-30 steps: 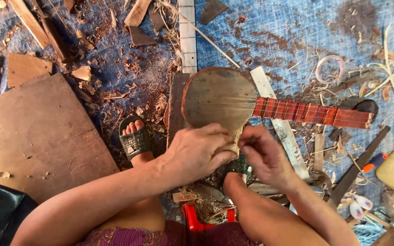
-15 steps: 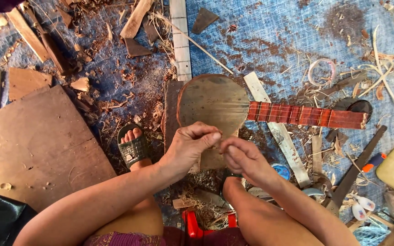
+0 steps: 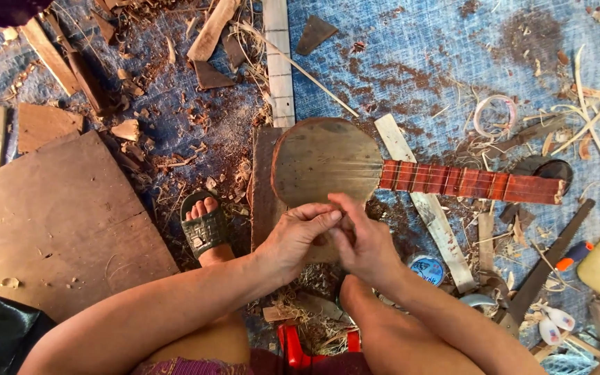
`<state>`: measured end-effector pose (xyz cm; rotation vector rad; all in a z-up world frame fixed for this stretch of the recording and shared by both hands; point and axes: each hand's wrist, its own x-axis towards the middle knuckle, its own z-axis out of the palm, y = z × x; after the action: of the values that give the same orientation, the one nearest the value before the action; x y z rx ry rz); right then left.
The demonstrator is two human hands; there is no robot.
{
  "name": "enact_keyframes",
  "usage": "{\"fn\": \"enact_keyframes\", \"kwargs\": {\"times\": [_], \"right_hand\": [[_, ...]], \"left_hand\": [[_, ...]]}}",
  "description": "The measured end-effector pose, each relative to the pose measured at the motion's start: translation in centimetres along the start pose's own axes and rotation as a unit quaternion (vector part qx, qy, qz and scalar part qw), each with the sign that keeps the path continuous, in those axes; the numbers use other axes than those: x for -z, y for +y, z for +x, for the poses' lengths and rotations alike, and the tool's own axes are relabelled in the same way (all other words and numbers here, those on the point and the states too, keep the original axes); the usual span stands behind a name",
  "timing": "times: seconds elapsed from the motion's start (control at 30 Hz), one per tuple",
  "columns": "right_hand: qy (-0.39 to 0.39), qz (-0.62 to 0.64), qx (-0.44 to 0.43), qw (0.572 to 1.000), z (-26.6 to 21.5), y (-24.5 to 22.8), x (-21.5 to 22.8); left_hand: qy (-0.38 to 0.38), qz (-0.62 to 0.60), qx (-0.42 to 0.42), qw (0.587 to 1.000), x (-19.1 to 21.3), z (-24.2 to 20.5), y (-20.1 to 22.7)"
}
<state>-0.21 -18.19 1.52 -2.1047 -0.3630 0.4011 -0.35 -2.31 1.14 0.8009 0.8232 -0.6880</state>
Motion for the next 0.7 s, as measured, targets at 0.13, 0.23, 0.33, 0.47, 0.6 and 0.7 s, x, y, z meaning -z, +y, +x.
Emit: {"fn": "enact_keyframes", "kwargs": {"times": [0.13, 0.23, 0.33, 0.47, 0.6, 0.7], "right_hand": [[0.062, 0.039, -0.005, 0.997, 0.0, 2.6, -0.7], [0.044, 0.018, -0.017, 0.999, 0.8, 3.3, -0.4], [0.015, -0.029, -0.008, 0.999, 2.0, 3.0, -0.7], [0.024, -0.157, 0.017, 0.987, 2.9, 3.9, -1.6], [0.023, -0.181, 0.056, 0.982, 4.5, 4.5, -2.6], [0.013, -0.091, 0.064, 0.994, 5.2, 4.9, -3.2]], "left_hand": [[0.034, 0.012, 0.005, 0.999, 2.4, 1.7, -1.6], [0.039, 0.038, 0.023, 0.998, 3.5, 1.0, -1.0], [0.051, 0.081, 0.003, 0.995, 5.0, 2.2, -1.4], [0.060, 0.130, -0.028, 0.989, 6.0, 1.9, -0.5], [0.060, 0.152, -0.030, 0.986, 6.6, 2.2, 0.5], [0.054, 0.194, -0.047, 0.978, 6.9, 2.2, 1.1]]}}
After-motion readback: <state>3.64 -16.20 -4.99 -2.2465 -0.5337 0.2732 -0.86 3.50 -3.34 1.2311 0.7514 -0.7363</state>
